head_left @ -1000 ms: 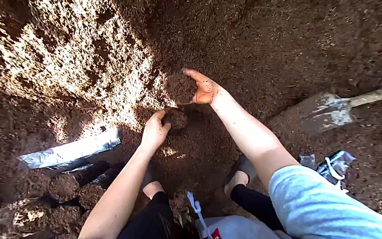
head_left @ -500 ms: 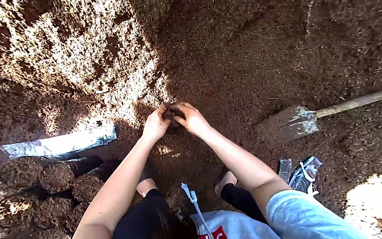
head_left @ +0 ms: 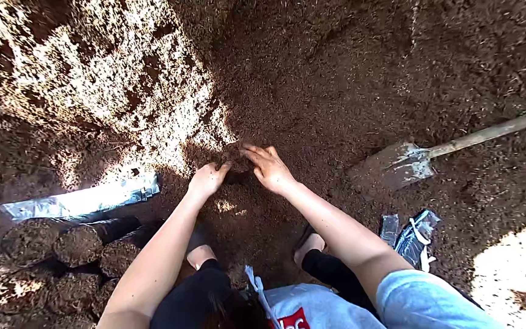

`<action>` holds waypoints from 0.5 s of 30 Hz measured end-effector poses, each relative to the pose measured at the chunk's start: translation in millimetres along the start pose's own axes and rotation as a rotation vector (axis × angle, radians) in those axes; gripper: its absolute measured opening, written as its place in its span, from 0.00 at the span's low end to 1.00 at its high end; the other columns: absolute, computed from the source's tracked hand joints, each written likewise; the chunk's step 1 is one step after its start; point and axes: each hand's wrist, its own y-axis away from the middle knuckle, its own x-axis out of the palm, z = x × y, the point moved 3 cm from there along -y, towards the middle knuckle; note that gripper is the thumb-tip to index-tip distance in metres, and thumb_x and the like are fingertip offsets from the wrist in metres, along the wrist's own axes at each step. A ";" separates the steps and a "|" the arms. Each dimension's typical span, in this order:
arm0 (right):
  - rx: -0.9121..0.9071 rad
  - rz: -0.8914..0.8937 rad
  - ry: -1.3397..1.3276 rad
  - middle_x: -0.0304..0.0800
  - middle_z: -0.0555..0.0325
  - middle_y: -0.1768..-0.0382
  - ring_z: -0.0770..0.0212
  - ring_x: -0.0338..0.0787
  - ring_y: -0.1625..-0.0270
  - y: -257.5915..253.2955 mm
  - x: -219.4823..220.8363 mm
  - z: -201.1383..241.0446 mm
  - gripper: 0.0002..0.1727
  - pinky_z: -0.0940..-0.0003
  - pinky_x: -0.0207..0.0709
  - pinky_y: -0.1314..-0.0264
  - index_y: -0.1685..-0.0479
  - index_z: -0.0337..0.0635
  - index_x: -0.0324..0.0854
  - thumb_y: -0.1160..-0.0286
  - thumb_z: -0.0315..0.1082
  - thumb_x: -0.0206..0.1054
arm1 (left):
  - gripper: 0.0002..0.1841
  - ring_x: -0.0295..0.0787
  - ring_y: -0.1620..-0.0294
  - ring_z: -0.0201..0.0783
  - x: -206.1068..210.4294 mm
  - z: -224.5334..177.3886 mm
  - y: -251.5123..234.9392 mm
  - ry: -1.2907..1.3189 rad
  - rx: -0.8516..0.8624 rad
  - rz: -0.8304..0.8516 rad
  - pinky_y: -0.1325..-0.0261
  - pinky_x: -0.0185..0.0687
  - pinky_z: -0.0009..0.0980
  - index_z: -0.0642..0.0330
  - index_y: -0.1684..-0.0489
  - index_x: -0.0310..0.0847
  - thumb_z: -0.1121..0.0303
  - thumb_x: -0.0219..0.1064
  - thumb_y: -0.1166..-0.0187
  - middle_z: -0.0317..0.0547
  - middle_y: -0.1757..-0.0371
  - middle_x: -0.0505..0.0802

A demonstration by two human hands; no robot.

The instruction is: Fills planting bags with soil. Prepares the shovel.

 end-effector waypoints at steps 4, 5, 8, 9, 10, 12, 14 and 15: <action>0.027 0.192 0.123 0.67 0.65 0.11 0.45 0.80 0.24 3.8 10.4 8.3 0.31 0.44 0.80 0.33 0.14 0.56 0.73 0.17 0.23 0.55 | 0.33 0.85 0.40 0.66 18.6 5.0 -10.2 0.103 0.014 0.050 0.36 0.73 0.69 0.72 0.41 0.82 0.46 0.43 0.05 0.71 0.44 0.88; 0.017 0.215 0.148 0.69 0.64 0.12 0.45 0.82 0.26 1.2 10.8 10.7 0.29 0.45 0.81 0.36 0.16 0.55 0.75 0.16 0.24 0.53 | 0.29 0.85 0.43 0.65 20.3 5.5 -13.0 0.118 0.014 0.029 0.39 0.74 0.68 0.72 0.44 0.82 0.51 0.45 0.04 0.70 0.47 0.88; 0.008 0.298 0.193 0.71 0.58 0.13 0.44 0.82 0.24 -2.8 12.8 13.6 0.26 0.44 0.81 0.34 0.18 0.49 0.76 0.10 0.27 0.47 | 0.25 0.86 0.47 0.64 22.9 4.2 -11.2 0.112 0.012 -0.028 0.43 0.75 0.68 0.72 0.52 0.82 0.56 0.47 0.05 0.68 0.54 0.88; 0.005 0.312 0.199 0.72 0.57 0.14 0.44 0.82 0.24 -3.8 13.4 12.6 0.25 0.43 0.81 0.33 0.19 0.48 0.77 0.10 0.27 0.46 | 0.25 0.86 0.48 0.64 23.0 2.4 -9.5 0.111 0.017 -0.038 0.44 0.74 0.68 0.72 0.53 0.82 0.57 0.48 0.05 0.68 0.55 0.88; 0.007 0.324 0.195 0.73 0.55 0.15 0.44 0.83 0.24 -3.6 12.9 11.3 0.25 0.41 0.80 0.32 0.20 0.48 0.78 0.10 0.26 0.47 | 0.24 0.86 0.50 0.64 23.9 0.9 -7.1 0.112 0.024 -0.047 0.45 0.75 0.68 0.73 0.55 0.82 0.57 0.48 0.05 0.68 0.57 0.88; 0.035 0.388 0.146 0.74 0.58 0.15 0.46 0.82 0.22 -4.9 3.8 8.4 0.25 0.38 0.76 0.27 0.21 0.50 0.80 0.10 0.27 0.48 | 0.24 0.84 0.59 0.59 25.8 -0.4 -3.4 0.134 0.045 -0.055 0.52 0.75 0.62 0.71 0.60 0.81 0.58 0.49 0.05 0.63 0.64 0.85; 0.019 0.344 0.093 0.82 0.58 0.22 0.50 0.84 0.23 -10.5 -9.8 5.8 0.23 0.40 0.75 0.24 0.28 0.51 0.85 0.13 0.27 0.51 | 0.23 0.79 0.65 0.51 22.0 0.7 -4.5 0.141 0.071 -0.032 0.57 0.73 0.55 0.67 0.62 0.80 0.57 0.48 0.05 0.55 0.68 0.82; -0.027 0.230 0.071 0.89 0.54 0.30 0.48 0.89 0.30 -12.3 -14.0 6.7 0.19 0.40 0.80 0.31 0.35 0.48 0.89 0.16 0.27 0.56 | 0.24 0.81 0.61 0.52 18.5 1.6 -4.1 0.135 0.081 -0.021 0.54 0.73 0.57 0.67 0.59 0.82 0.56 0.46 0.05 0.57 0.65 0.84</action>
